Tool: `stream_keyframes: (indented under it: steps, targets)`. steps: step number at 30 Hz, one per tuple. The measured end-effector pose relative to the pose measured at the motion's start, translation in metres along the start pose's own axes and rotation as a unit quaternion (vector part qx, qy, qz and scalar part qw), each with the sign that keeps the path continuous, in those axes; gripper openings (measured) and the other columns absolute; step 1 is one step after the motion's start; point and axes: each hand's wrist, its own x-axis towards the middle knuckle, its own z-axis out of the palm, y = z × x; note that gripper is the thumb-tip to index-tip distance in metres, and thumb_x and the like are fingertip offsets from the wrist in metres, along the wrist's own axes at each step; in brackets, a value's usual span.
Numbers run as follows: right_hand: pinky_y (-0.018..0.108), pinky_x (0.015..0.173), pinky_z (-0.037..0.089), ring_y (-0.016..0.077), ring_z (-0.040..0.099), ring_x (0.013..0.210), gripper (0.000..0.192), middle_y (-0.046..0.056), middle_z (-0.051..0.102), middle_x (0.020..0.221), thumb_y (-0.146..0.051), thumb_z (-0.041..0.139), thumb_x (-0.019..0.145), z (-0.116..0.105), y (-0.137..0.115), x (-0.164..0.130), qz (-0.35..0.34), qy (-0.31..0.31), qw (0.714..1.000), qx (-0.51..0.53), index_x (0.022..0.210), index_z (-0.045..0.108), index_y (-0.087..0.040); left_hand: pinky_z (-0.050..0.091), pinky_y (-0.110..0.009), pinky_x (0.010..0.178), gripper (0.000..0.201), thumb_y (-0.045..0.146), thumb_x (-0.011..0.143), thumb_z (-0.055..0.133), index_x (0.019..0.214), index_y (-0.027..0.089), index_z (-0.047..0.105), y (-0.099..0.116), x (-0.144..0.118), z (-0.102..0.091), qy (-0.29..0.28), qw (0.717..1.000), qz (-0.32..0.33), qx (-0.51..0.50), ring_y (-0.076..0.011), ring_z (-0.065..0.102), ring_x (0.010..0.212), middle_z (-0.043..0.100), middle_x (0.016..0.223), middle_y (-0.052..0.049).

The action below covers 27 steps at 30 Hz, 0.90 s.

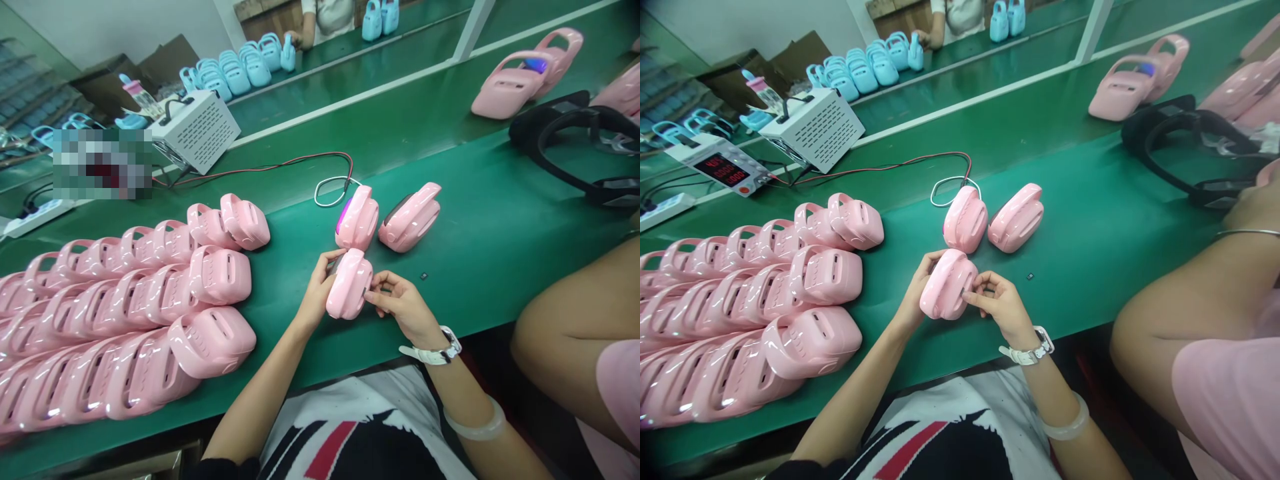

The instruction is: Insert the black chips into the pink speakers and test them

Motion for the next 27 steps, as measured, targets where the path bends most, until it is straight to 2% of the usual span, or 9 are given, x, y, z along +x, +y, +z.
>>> stream_keyframes:
  steps: [4,10,15,22,27]
  targets:
    - [0.019,0.040,0.034,0.0051,0.043,0.046,0.043,-0.006,0.054,0.064,-0.032,0.091,0.048,0.001,-0.002,0.000,0.003,0.005,1.000,0.010,0.072,0.058,-0.017,0.046,-0.027,0.091,0.033,0.028,0.083,0.061,0.116,0.024,0.059,0.000,0.001,-0.001,-0.020,1.000,-0.005,-0.016,-0.0193,0.057,0.110,0.063,0.122,-0.003]
    - [0.021,0.043,0.037,0.0057,0.042,0.046,0.040,-0.006,0.053,0.061,-0.036,0.088,0.053,0.001,-0.005,0.000,0.009,0.000,1.000,0.011,0.073,0.059,-0.018,0.047,-0.026,0.086,0.030,0.027,0.082,0.060,0.112,0.023,0.059,0.005,0.002,0.001,-0.006,1.000,-0.020,-0.010,-0.0187,0.058,0.104,0.065,0.117,-0.003]
    - [0.020,0.042,0.035,0.0062,0.043,0.046,0.041,-0.006,0.053,0.059,-0.035,0.089,0.049,0.002,-0.004,0.000,-0.004,0.013,1.000,0.009,0.070,0.059,-0.017,0.046,-0.026,0.086,0.027,0.027,0.082,0.059,0.109,0.023,0.060,0.005,0.003,0.002,0.003,1.000,-0.012,0.011,-0.0189,0.058,0.103,0.065,0.115,-0.003]
    - [0.019,0.038,0.033,0.0058,0.043,0.042,0.043,-0.006,0.050,0.052,-0.034,0.092,0.043,0.008,-0.010,0.000,-0.028,0.050,0.998,-0.008,0.057,0.054,-0.017,0.045,-0.025,0.084,0.027,0.027,0.082,0.058,0.110,0.024,0.058,0.007,0.002,0.000,-0.008,0.999,-0.009,0.032,-0.0185,0.056,0.102,0.064,0.111,-0.001]
    - [0.019,0.035,0.036,0.0058,0.043,0.035,0.047,-0.008,0.049,0.044,-0.034,0.093,0.040,0.008,-0.013,0.002,-0.005,0.027,1.000,-0.005,0.056,0.052,-0.017,0.043,-0.028,0.088,0.028,0.029,0.079,0.061,0.106,0.023,0.059,0.009,0.002,-0.001,-0.018,0.999,0.005,0.032,-0.0203,0.056,0.101,0.062,0.116,-0.002]
